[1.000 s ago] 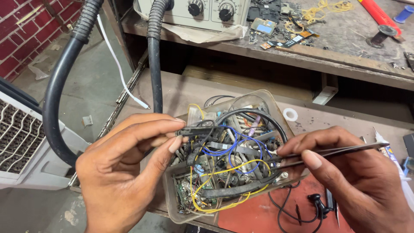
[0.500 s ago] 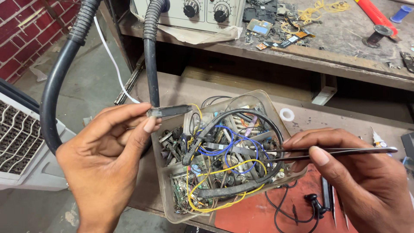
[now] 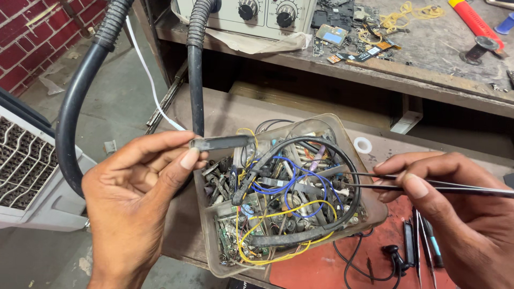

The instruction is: The person uses a screwdriver to open a small electronic module attached to a cable, then uses tweezers to remove a tiny component from the circuit board. The person then searches through a plastic container of spare parts and selects a replacement component.

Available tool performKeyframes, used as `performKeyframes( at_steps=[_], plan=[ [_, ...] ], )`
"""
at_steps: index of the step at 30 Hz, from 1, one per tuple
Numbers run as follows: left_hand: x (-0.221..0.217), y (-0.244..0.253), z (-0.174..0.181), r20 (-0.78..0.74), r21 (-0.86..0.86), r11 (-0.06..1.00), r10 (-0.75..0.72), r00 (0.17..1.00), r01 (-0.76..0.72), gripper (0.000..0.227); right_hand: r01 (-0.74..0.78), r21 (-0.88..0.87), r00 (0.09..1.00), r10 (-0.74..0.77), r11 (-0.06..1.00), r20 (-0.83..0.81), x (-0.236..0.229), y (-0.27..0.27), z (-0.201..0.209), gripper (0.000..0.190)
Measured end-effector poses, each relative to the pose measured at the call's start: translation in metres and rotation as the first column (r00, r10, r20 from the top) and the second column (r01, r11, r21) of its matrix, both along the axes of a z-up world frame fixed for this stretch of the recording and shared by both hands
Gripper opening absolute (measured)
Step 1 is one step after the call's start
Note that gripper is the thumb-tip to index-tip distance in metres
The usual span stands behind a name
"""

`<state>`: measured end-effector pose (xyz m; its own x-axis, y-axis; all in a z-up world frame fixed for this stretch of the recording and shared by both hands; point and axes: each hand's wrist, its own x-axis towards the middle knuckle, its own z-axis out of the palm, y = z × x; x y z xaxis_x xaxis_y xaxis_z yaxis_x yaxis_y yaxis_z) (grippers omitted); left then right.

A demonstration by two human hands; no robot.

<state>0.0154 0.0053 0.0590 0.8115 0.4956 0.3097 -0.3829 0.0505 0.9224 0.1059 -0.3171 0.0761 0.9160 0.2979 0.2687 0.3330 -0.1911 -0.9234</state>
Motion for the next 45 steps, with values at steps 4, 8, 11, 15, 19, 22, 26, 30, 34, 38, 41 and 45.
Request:
performKeyframes(
  at_steps=[4,8,11,15,19,22,26,30,34,38,41,45],
  plan=[
    [-0.005,-0.001,-0.004,-0.018,0.022,1.000,0.004,1.000,-0.004,0.026,0.023,0.041,0.999,-0.025,0.999,0.048,-0.002,0.006,0.002,0.012],
    [-0.008,-0.013,-0.008,-0.032,-0.001,0.999,-0.039,0.999,0.039,0.027,-0.001,0.025,0.994,-0.001,1.000,0.107,-0.002,0.009,0.004,0.015],
    [-0.007,-0.024,-0.009,0.000,-0.012,0.994,-0.111,0.994,0.111,0.027,0.018,-0.081,0.994,-0.009,0.997,0.113,-0.004,0.010,0.008,0.017],
    [-0.001,-0.041,-0.007,0.022,-0.027,0.984,-0.173,0.985,0.174,0.029,0.048,-0.209,0.995,-0.028,0.977,0.098,-0.007,0.008,0.016,0.019],
    [0.005,-0.061,-0.005,-0.009,-0.058,0.975,-0.217,0.976,0.216,0.027,0.143,-0.268,0.989,-0.130,0.953,0.064,-0.008,-0.006,0.022,0.019],
    [0.008,-0.079,-0.003,-0.022,-0.049,0.966,-0.256,0.966,0.255,0.027,0.057,-0.209,0.992,-0.032,0.976,0.122,-0.003,-0.011,0.025,0.022],
    [0.015,-0.103,-0.002,-0.025,-0.036,0.950,-0.311,0.950,0.310,0.027,0.018,-0.162,0.996,-0.003,0.987,0.089,-0.003,-0.020,0.025,0.023],
    [0.022,-0.120,-0.002,-0.004,-0.024,0.932,-0.363,0.932,0.362,0.028,0.097,-0.189,0.987,-0.070,0.977,0.144,-0.003,-0.038,0.024,0.028],
    [0.027,-0.138,-0.002,0.012,-0.043,0.914,-0.403,0.915,0.403,0.030,0.040,-0.184,0.992,-0.017,0.982,0.127,-0.001,-0.055,0.022,0.028],
    [0.031,-0.155,-0.001,0.055,0.000,0.917,-0.398,0.916,0.399,0.029,0.042,-0.144,0.993,-0.026,0.989,0.112,-0.003,-0.066,0.020,0.024],
    [0.035,-0.163,0.002,0.053,0.080,0.931,-0.362,0.931,0.357,0.029,0.083,-0.164,0.989,-0.061,0.983,0.136,-0.004,-0.072,0.019,0.026],
    [0.040,-0.174,0.004,0.034,0.100,0.933,-0.352,0.935,0.347,0.027,0.094,-0.195,0.980,-0.057,0.976,0.188,-0.002,-0.079,0.020,0.030]
  ],
)
